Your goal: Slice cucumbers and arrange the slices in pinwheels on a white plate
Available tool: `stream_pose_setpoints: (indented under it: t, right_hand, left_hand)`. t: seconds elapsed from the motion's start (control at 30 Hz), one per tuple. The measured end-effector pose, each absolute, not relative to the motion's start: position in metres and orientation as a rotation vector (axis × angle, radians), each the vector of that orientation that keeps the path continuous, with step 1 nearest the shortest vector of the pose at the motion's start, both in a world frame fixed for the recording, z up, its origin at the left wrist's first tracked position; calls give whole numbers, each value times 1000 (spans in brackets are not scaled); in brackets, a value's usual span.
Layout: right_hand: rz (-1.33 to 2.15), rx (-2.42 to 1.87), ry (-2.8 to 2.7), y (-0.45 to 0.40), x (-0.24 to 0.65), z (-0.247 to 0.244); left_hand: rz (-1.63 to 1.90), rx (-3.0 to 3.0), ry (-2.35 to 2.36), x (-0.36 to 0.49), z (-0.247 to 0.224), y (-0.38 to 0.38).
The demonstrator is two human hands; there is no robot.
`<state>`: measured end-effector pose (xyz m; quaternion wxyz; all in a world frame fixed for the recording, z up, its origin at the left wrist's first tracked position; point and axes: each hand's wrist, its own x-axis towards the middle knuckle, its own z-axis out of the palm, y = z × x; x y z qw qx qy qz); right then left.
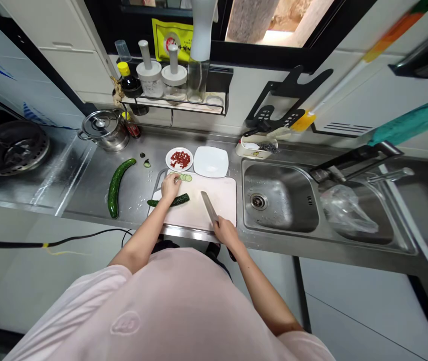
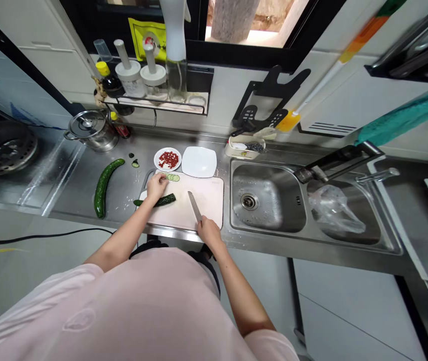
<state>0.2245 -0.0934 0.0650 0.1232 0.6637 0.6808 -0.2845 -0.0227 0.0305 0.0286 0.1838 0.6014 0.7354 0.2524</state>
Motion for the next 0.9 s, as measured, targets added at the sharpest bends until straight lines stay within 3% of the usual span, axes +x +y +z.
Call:
stream_pose_setpoints:
  t: [0.9]
  right_hand:
    - [-873, 1888, 2039, -82, 203, 67]
  left_hand:
    - [586, 1971, 1781, -16, 37, -30]
